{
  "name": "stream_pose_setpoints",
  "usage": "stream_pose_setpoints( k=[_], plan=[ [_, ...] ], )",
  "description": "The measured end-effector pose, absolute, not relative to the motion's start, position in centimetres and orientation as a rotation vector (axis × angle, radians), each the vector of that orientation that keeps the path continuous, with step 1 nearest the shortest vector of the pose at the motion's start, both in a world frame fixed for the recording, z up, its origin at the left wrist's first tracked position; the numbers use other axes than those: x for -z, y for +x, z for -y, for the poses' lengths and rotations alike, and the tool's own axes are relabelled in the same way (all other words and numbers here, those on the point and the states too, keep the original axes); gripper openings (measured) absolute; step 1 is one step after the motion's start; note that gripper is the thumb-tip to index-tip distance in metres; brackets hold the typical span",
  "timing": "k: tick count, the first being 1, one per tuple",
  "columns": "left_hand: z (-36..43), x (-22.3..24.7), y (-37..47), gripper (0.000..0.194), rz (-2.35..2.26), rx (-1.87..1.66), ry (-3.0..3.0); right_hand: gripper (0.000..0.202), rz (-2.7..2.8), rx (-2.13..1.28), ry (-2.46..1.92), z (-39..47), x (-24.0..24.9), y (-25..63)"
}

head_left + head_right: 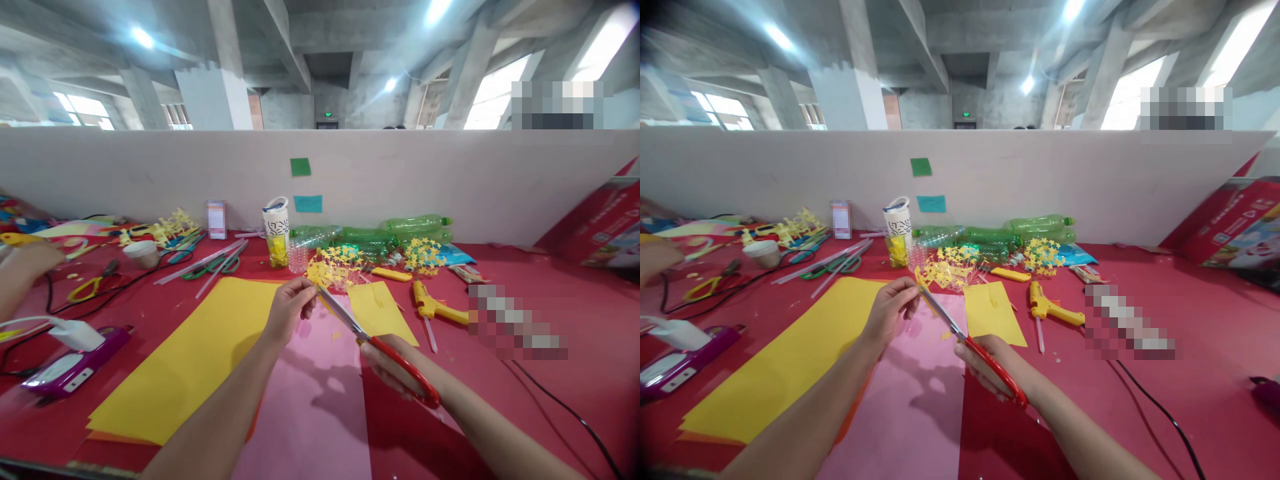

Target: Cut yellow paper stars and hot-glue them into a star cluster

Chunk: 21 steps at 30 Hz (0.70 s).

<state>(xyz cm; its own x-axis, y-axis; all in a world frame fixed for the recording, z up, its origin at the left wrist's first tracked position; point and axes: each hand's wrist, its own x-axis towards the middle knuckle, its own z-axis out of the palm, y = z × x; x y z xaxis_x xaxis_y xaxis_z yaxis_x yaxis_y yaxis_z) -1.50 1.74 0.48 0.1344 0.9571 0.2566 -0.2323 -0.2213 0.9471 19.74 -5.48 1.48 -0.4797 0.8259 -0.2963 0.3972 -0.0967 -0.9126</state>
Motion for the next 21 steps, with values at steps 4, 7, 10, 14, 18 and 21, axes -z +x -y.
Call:
stream_pose_setpoints(
  k=[4, 7, 10, 14, 18, 21],
  plan=[
    [-1.71, -0.50, -1.53, 0.015, -0.808, -1.350, 1.303, 0.048, 1.831, -1.601, -1.319, 5.62, -1.43, 19.83],
    [-1.65, -0.55, -1.55, 0.014, -0.810, -1.347, 1.308, 0.048, 1.832, -1.584, -1.332, 5.59, -1.01, 19.93],
    [-1.62, -0.59, -1.54, 0.014, -0.806, -1.346, 1.295, 0.048, 1.818, -1.556, -1.365, 5.46, -0.76, 19.94],
    [-1.60, -0.66, -1.58, 0.017, -0.812, -1.345, 1.299, 0.044, 1.810, -1.563, -1.346, 5.49, -1.06, 19.76],
    [-1.47, -0.81, -1.57, 0.016, -0.837, -1.328, 1.324, 0.043, 1.774, -1.557, -1.315, 5.66, -1.16, 19.53],
    [-1.34, -0.88, -1.51, 0.017, -0.835, -1.323, 1.348, 0.044, 1.755, -1.548, -1.343, 5.64, -0.76, 19.37]
  ],
)
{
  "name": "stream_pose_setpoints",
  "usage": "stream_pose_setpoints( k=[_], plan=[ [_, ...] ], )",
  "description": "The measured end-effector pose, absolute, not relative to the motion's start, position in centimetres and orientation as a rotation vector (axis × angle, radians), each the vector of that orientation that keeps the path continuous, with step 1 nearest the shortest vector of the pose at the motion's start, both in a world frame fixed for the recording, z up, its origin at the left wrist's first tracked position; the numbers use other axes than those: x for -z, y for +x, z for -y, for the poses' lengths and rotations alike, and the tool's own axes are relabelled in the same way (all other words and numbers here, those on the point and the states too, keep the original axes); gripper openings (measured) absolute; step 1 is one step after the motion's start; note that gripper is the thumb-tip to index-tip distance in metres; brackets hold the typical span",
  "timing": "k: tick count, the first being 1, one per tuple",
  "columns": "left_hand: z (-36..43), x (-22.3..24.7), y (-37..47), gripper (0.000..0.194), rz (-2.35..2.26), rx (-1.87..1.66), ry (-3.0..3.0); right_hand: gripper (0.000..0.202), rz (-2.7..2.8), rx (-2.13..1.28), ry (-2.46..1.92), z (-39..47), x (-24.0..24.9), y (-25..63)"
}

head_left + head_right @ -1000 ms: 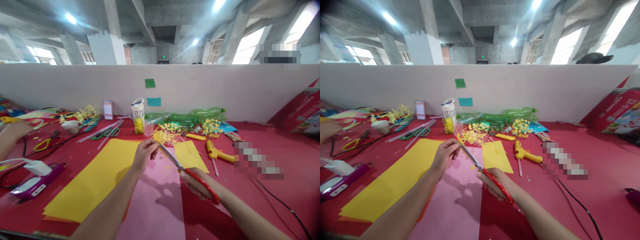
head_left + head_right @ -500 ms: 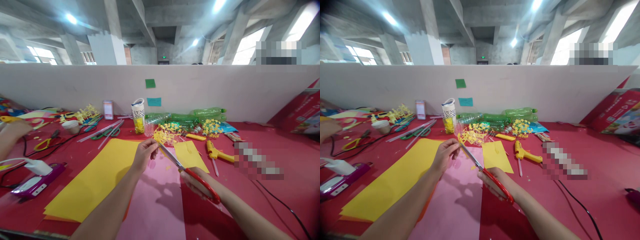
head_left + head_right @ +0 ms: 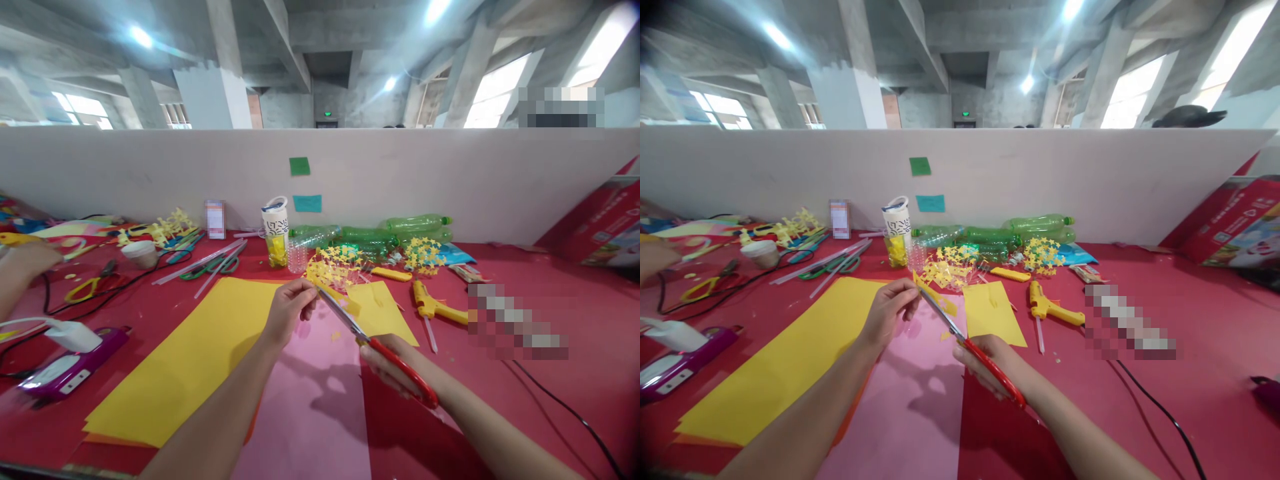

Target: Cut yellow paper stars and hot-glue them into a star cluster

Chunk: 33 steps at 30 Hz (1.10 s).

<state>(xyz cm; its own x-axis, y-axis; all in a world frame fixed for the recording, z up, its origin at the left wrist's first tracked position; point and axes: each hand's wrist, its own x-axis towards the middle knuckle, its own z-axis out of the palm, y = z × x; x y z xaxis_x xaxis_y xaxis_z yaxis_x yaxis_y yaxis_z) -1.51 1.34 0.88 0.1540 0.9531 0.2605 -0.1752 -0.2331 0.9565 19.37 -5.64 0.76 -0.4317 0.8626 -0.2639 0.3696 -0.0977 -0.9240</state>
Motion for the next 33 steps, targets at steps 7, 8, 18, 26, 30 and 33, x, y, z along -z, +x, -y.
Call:
stream_pose_setpoints(
  k=[7, 8, 18, 26, 30, 33],
  plan=[
    [-1.2, -0.8, -1.6, 0.019, -0.846, -1.309, 1.416, 0.046, 1.738, -1.549, -1.360, 5.8, -0.4, 19.2],
    [-1.2, -0.7, -1.6, 0.019, -0.847, -1.310, 1.422, 0.046, 1.741, -1.552, -1.354, 5.9, -0.5, 19.2],
    [-1.2, -0.6, -1.3, 0.019, -0.854, -1.327, 1.413, 0.047, 1.756, -1.557, -1.389, 5.4, 0.0, 19.2],
    [-1.0, -1.4, -1.1, 0.020, -0.926, -1.459, 1.521, 0.046, 1.706, -1.535, -1.455, 5.6, -0.2, 18.8],
    [-1.0, -1.4, -1.1, 0.023, -0.898, -1.391, 1.482, 0.046, 1.718, -1.507, -1.485, 5.8, -0.6, 18.6],
    [-1.0, -1.3, -1.1, 0.023, -0.858, -1.355, 1.439, 0.047, 1.714, -1.505, -1.510, 5.9, -0.8, 18.6]
  ],
)
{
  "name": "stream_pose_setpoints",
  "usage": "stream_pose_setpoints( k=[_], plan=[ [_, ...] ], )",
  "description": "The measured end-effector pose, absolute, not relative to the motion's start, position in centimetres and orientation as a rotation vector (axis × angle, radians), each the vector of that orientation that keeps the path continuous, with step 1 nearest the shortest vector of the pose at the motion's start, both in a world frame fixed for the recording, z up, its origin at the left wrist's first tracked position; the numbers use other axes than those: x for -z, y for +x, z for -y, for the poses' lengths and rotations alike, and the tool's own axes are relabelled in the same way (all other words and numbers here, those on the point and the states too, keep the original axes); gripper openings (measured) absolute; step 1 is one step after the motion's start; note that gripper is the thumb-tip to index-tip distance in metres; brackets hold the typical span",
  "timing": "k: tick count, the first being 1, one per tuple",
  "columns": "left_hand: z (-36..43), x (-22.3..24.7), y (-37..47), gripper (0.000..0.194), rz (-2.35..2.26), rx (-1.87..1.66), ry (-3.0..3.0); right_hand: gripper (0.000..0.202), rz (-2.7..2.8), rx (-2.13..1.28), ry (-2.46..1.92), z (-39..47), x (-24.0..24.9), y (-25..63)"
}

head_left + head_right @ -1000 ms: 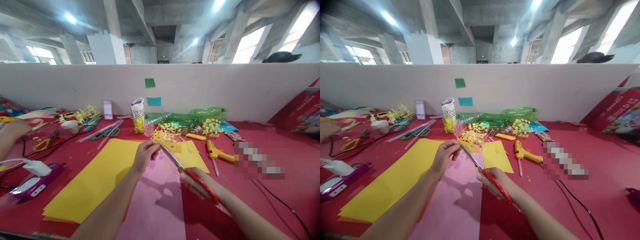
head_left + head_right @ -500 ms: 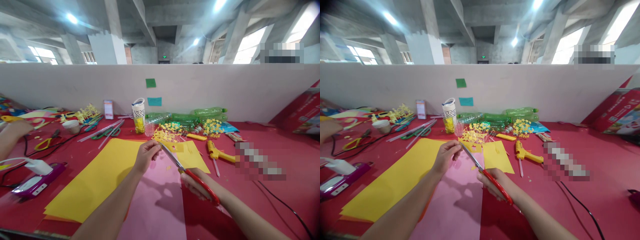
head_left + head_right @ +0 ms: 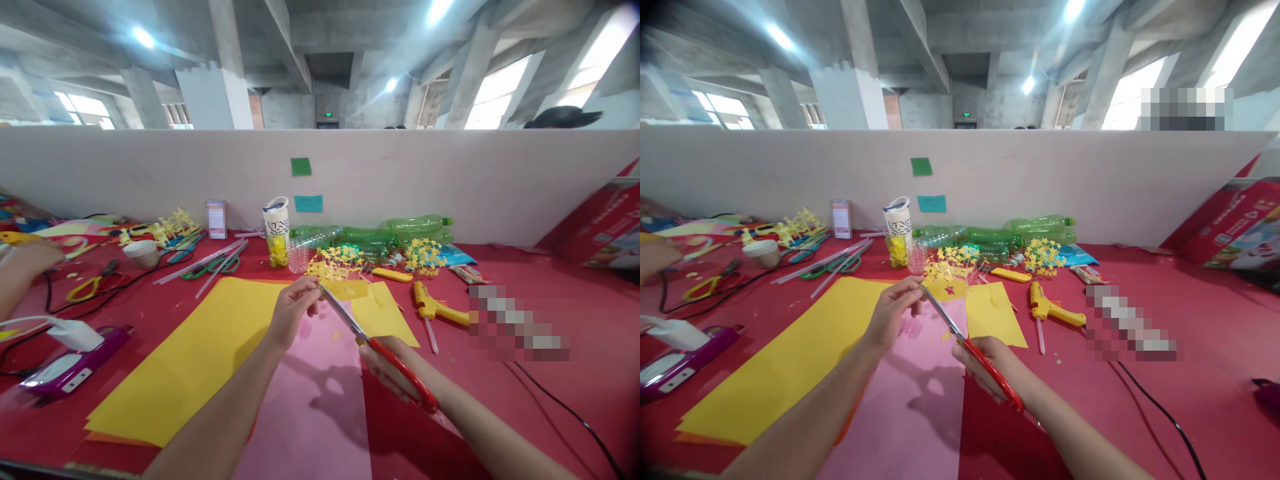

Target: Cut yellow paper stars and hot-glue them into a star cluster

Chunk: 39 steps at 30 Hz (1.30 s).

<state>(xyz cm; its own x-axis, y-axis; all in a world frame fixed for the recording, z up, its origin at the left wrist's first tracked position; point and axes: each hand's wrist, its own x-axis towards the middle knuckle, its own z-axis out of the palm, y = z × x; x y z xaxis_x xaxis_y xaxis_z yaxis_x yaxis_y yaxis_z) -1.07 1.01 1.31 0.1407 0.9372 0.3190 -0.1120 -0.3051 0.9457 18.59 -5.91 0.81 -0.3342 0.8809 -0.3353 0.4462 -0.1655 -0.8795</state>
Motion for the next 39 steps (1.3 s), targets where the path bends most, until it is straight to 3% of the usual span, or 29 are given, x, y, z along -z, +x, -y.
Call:
stream_pose_setpoints(
  k=[17, 21, 32, 39],
  plan=[
    [-0.8, -1.4, -1.2, 0.021, -0.751, -1.340, 1.408, 0.046, 1.586, -1.375, -1.363, 5.4, 0.1, 18.8],
    [-0.4, -1.4, -0.7, 0.022, -0.675, -1.212, 1.386, 0.045, 1.446, -1.235, -1.264, 4.6, 0.2, 19.4],
    [0.8, -0.7, 1.0, 0.019, -0.681, -0.788, 1.562, 0.026, 1.121, -1.284, -1.074, 3.6, 0.7, 19.7],
    [-0.2, 0.0, 0.6, 0.019, -0.969, -0.674, 1.975, 0.020, 1.095, -1.118, -1.098, 2.9, 1.4, 20.3]
  ],
)
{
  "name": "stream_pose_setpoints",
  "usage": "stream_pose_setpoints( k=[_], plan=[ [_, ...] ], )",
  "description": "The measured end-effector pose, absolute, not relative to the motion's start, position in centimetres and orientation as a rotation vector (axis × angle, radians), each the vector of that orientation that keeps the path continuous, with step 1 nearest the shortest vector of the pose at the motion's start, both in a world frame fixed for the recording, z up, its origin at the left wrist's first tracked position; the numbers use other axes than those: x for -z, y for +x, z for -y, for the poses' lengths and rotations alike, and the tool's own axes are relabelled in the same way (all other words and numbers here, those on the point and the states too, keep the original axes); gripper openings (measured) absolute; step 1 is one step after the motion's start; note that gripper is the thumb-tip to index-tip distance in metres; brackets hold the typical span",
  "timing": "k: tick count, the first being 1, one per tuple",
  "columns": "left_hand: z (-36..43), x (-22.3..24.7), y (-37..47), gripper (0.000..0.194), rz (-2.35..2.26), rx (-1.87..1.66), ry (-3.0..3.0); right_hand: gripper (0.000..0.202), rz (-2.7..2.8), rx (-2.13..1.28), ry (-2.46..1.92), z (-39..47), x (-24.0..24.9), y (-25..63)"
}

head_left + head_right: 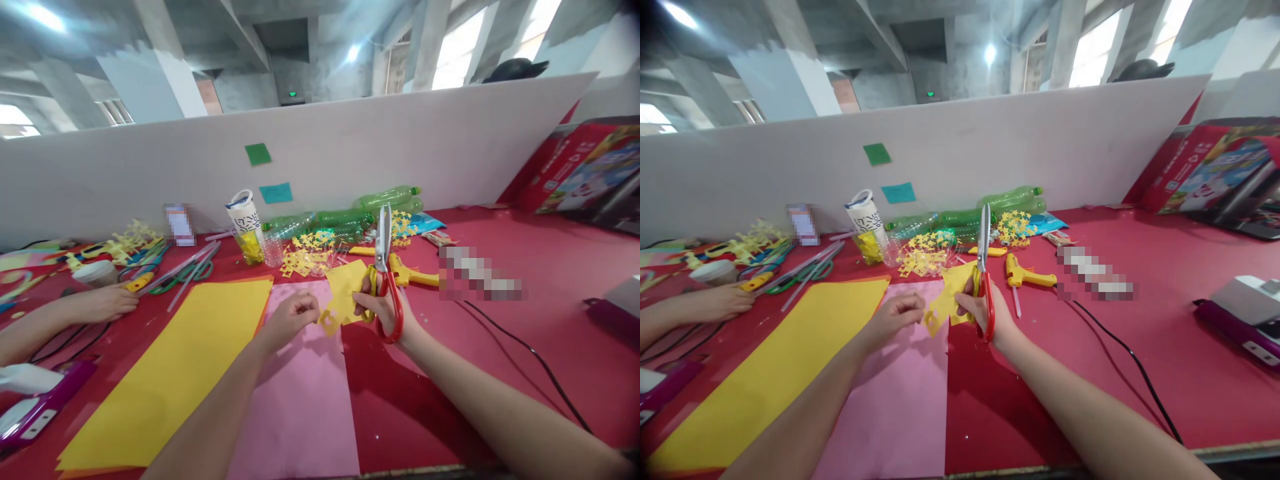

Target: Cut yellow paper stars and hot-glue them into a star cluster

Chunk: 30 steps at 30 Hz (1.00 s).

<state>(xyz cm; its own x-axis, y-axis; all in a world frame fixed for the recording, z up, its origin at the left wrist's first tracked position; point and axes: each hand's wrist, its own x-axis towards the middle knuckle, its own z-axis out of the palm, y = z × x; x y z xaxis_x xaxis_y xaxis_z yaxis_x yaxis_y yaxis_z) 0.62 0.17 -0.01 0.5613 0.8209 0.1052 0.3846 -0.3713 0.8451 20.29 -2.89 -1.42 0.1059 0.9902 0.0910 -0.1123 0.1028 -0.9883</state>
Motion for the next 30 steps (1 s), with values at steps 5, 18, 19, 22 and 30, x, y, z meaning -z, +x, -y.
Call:
stream_pose_setpoints(
  k=[5, 18, 19, 22, 30],
  plan=[
    [-1.0, 1.4, 0.0, 0.017, -1.178, -0.409, 2.409, 0.020, 1.118, -1.126, -1.106, 2.9, 1.2, 20.4],
    [-1.7, 1.7, 0.0, 0.026, -1.181, -0.708, 1.945, 0.019, 1.135, -1.095, -1.056, 2.8, 1.3, 20.7],
    [-1.3, 1.4, 0.3, 0.029, -1.121, -0.729, 1.854, 0.019, 1.141, -1.100, -1.054, 2.9, 1.4, 20.6],
    [0.0, 0.7, 1.4, 0.025, -0.940, -0.732, 1.659, 0.019, 1.179, -1.089, -1.084, 3.2, 1.4, 20.2],
    [1.0, 0.3, 1.8, 0.020, -0.823, -0.886, 1.465, 0.031, 1.393, -1.015, -1.221, 4.0, 0.4, 20.4]
  ],
)
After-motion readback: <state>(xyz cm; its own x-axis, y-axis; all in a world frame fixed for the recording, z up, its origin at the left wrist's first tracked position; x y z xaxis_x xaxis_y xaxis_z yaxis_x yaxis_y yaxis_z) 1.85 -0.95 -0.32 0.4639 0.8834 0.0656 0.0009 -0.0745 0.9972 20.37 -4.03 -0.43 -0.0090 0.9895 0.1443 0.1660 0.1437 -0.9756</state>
